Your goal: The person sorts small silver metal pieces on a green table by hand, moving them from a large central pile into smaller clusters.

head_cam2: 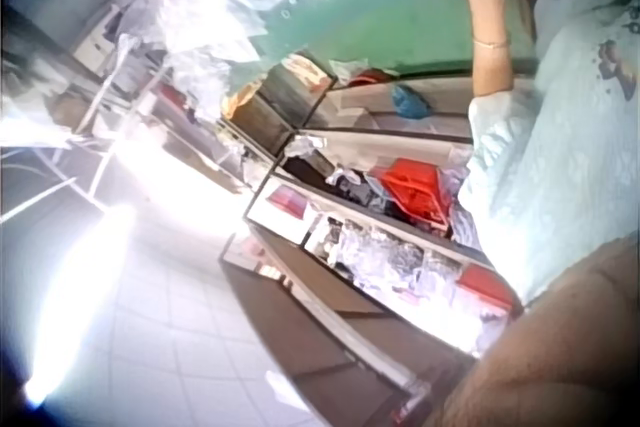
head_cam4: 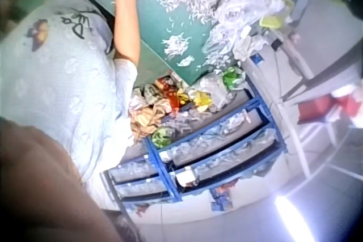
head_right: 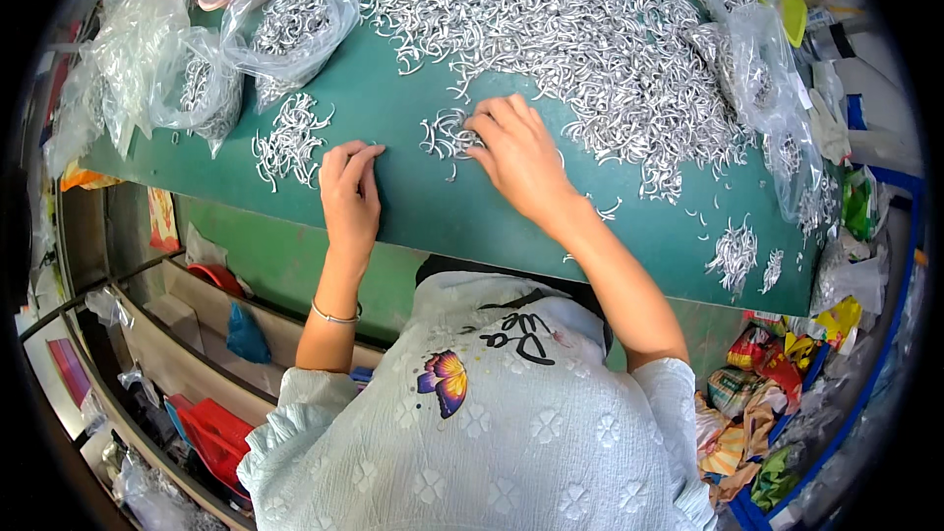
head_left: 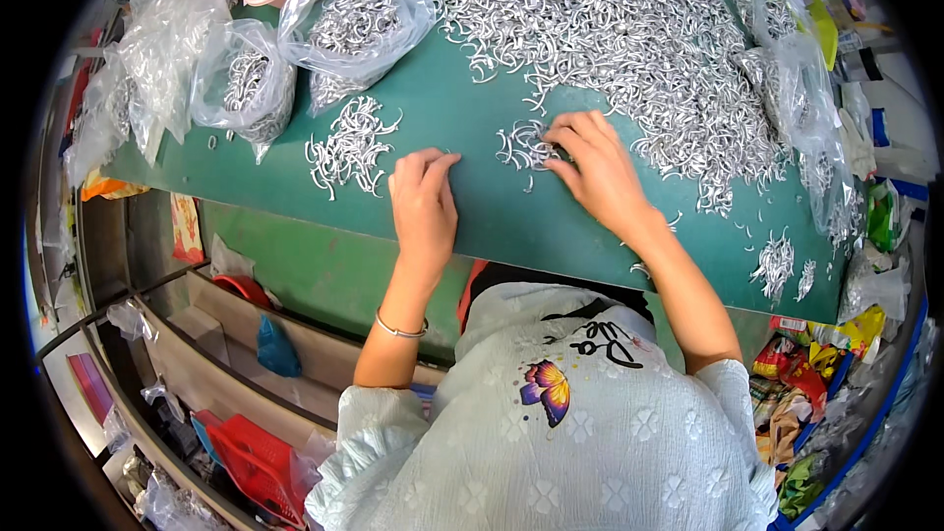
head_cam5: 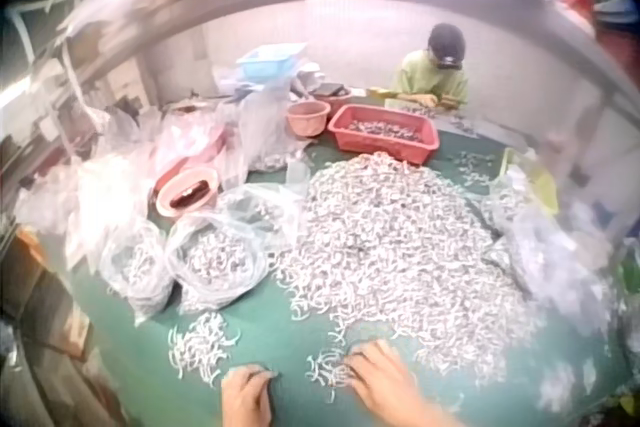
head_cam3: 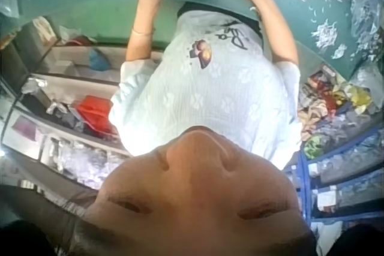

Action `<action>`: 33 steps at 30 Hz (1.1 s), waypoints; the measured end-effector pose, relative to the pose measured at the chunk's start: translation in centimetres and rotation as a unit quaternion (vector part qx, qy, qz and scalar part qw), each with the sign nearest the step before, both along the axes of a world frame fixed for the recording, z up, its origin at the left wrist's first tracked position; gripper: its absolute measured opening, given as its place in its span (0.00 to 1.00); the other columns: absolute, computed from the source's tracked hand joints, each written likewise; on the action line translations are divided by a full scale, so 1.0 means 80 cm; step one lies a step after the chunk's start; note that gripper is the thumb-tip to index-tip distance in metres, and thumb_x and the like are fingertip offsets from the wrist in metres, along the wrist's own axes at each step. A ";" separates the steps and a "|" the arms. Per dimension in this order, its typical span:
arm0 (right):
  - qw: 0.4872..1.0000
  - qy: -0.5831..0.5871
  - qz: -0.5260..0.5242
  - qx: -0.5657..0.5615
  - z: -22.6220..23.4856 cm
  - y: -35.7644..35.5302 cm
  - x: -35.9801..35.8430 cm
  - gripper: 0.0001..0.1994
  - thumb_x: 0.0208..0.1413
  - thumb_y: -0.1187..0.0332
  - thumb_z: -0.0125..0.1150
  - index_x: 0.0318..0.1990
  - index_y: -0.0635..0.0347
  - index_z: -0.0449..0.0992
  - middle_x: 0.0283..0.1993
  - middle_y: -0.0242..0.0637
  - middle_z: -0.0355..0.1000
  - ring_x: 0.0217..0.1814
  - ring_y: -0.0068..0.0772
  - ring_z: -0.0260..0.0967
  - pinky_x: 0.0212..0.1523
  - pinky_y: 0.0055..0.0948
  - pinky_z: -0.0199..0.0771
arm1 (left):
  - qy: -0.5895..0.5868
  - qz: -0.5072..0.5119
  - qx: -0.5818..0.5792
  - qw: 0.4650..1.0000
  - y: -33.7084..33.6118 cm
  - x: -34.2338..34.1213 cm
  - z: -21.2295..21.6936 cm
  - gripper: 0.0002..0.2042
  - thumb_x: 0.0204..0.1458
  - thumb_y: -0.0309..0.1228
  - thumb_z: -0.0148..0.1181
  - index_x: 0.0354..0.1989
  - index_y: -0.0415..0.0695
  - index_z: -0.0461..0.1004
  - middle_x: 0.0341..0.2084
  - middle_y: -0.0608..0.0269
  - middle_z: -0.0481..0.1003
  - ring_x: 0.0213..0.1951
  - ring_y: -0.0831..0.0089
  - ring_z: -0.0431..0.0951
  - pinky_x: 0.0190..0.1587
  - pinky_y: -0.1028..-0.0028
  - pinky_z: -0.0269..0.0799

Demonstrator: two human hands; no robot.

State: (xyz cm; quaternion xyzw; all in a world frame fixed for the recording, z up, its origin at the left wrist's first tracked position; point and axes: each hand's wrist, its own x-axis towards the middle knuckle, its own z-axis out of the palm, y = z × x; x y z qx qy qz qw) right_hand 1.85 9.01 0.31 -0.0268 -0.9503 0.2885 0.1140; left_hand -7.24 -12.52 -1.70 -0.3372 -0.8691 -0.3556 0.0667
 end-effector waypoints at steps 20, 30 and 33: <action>0.970 -0.054 -0.136 -0.193 0.028 0.004 0.003 0.04 0.49 0.74 0.64 0.30 0.62 0.74 0.32 0.39 0.70 0.39 0.43 0.67 0.44 0.38 0.64 | -0.066 -0.094 0.010 0.993 0.024 0.031 0.018 0.14 0.49 0.18 0.60 0.45 0.41 0.76 0.47 0.60 0.73 0.47 0.62 0.73 0.50 0.65 0.64; 0.992 0.003 -0.115 -0.042 0.027 0.007 0.036 0.04 0.50 0.77 0.63 0.34 0.62 0.75 0.34 0.40 0.72 0.39 0.44 0.67 0.44 0.38 0.64 | -0.074 -0.097 0.084 0.989 0.021 0.045 0.008 0.11 0.48 0.17 0.60 0.41 0.39 0.76 0.38 0.59 0.73 0.39 0.62 0.73 0.41 0.67 0.65; 0.999 -0.011 -0.049 -0.017 0.027 -0.013 0.042 0.09 0.49 0.75 0.65 0.37 0.62 0.74 0.38 0.39 0.70 0.43 0.43 0.66 0.44 0.38 0.64 | -0.084 -0.111 0.089 0.986 0.025 0.052 0.007 0.11 0.48 0.17 0.60 0.41 0.40 0.76 0.37 0.59 0.74 0.38 0.62 0.73 0.40 0.67 0.65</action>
